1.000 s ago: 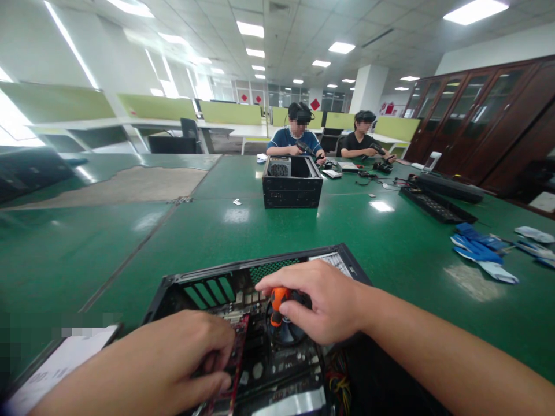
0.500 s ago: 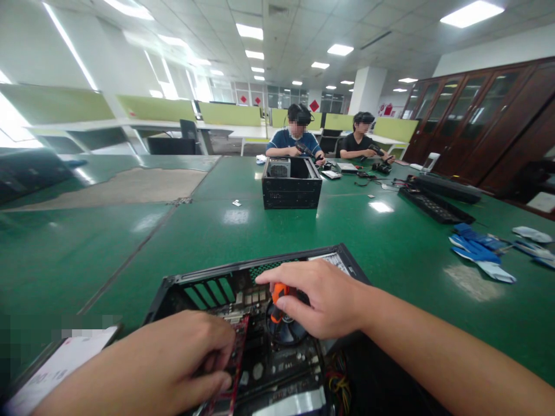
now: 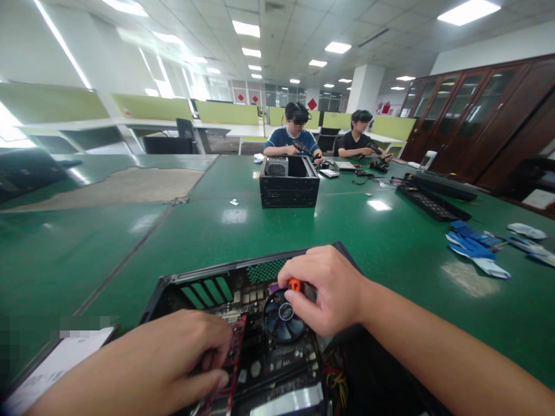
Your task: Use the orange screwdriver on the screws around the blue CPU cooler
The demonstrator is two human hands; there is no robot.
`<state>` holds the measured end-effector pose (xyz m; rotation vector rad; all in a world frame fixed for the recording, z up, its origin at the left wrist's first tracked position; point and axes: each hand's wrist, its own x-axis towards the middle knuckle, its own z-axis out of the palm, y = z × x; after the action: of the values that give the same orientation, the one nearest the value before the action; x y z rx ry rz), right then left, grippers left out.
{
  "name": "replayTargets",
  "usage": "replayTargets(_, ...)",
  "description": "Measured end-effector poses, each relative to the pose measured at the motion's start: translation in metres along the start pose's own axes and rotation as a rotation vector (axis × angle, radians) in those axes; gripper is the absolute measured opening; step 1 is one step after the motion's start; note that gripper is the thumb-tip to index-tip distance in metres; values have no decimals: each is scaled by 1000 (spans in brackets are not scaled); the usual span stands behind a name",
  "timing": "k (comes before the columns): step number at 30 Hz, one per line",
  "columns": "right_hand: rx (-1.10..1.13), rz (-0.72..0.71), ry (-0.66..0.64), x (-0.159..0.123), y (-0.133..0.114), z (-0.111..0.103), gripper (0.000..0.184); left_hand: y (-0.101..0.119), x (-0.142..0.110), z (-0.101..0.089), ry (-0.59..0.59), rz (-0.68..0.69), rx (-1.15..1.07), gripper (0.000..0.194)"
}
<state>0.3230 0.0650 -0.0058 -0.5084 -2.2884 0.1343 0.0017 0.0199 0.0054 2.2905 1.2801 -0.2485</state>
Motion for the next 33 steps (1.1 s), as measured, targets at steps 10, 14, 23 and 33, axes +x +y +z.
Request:
replayTargets(10,-19,-20,-31,-2,1,1,8,-1,0,0,4,9,-8,16)
replayTargets(14,-18,-11,-27,-1,0,1,8,-1,0,1,-3,6,-6,14)
replayTargets(23,-17,-22,-18,-2,0,2,8,-1,0,0,-1,24,0,16)
replayTargets(33,-43,15,-76,-5,3,2,18,5,1,-3,-38,-28,17,13)
